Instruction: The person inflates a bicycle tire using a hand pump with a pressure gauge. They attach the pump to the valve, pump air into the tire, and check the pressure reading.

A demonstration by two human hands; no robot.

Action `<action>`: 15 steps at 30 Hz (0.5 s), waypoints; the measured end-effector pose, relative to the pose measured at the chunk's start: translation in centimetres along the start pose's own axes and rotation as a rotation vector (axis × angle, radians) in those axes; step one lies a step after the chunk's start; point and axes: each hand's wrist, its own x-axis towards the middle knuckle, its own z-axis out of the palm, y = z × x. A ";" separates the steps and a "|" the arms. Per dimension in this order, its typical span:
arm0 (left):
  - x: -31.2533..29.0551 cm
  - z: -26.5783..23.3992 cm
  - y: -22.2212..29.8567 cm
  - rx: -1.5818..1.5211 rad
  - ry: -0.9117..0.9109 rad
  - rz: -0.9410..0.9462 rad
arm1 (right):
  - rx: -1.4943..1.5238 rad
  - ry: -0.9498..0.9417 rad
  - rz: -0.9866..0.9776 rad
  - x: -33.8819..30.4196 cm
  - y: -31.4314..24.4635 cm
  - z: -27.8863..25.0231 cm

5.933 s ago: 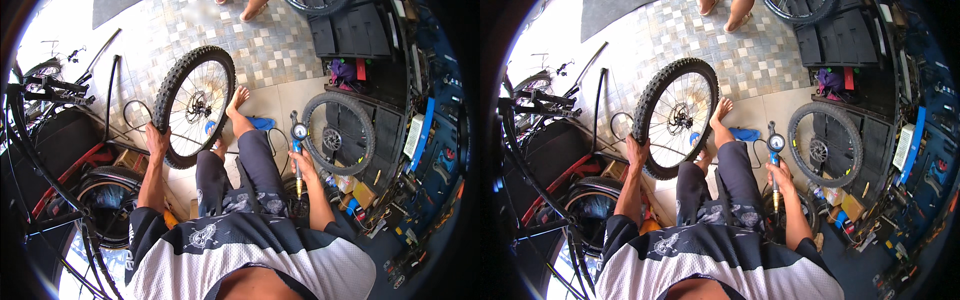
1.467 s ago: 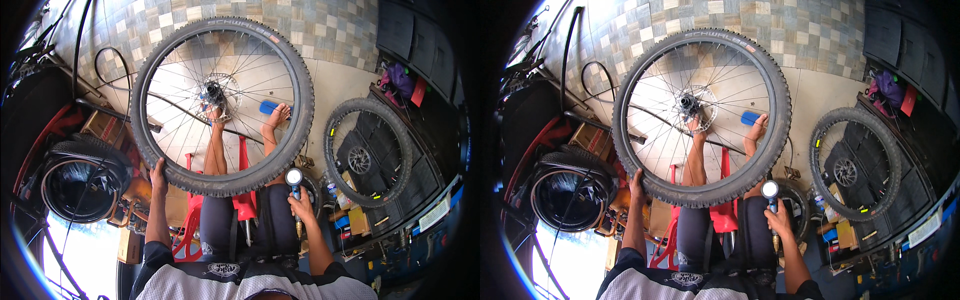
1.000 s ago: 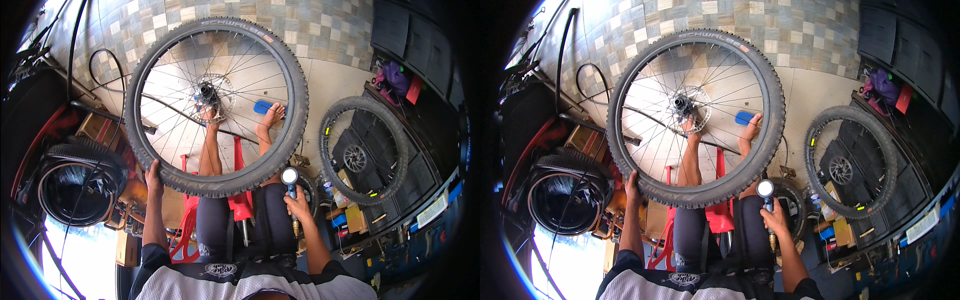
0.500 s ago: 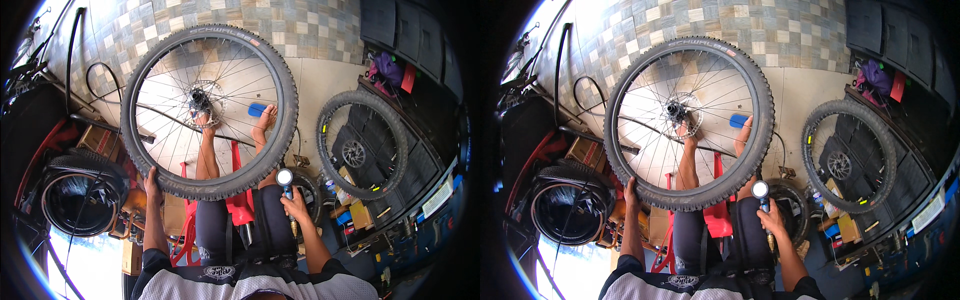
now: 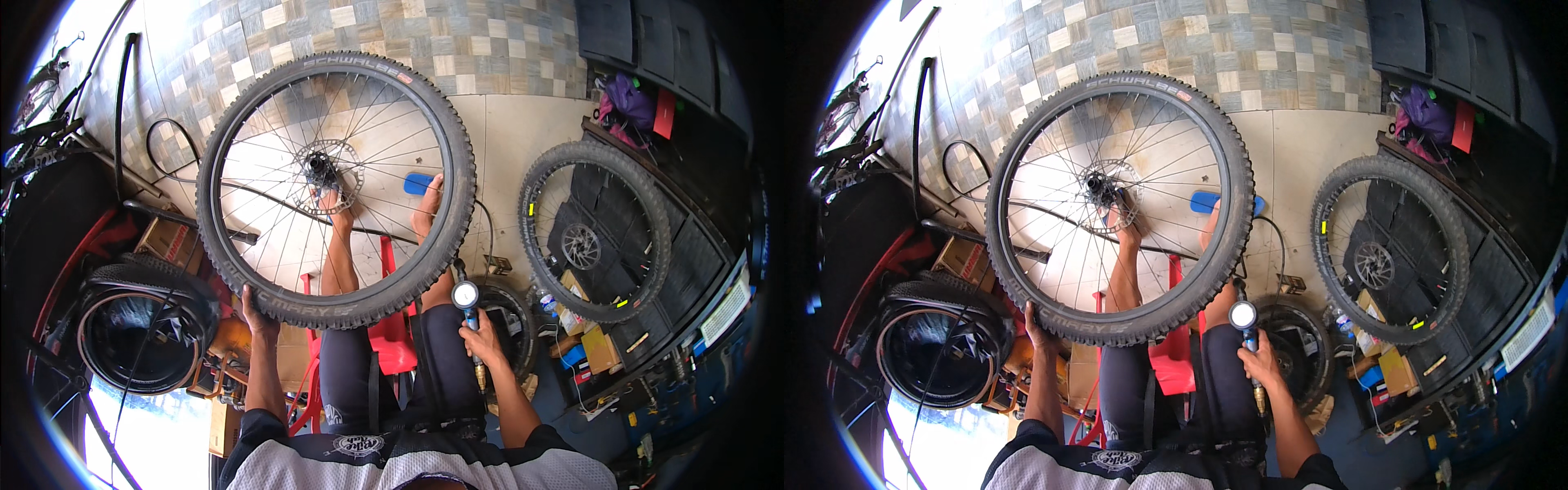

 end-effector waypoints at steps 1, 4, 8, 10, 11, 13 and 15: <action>0.0 0.0 -0.1 -0.002 0.046 0.009 | 0.005 0.002 -0.004 0.0 0.2 0.0; 0.2 -0.1 -0.1 -0.009 0.093 0.015 | 0.038 -0.001 -0.014 0.0 0.5 0.1; -0.2 0.2 0.1 0.009 0.088 -0.001 | 0.042 0.005 -0.006 -0.1 0.8 0.2; -0.4 0.4 0.1 0.012 0.082 0.000 | 0.039 -0.002 0.014 0.0 1.0 0.2; -0.4 0.5 0.1 0.015 0.080 -0.001 | 0.035 0.000 0.013 0.0 1.1 0.2; -0.4 0.5 0.0 0.022 0.077 0.000 | 0.027 0.003 0.010 0.2 1.4 0.1; -0.3 0.3 0.0 0.023 0.080 -0.001 | 0.030 0.005 0.019 0.4 1.8 0.1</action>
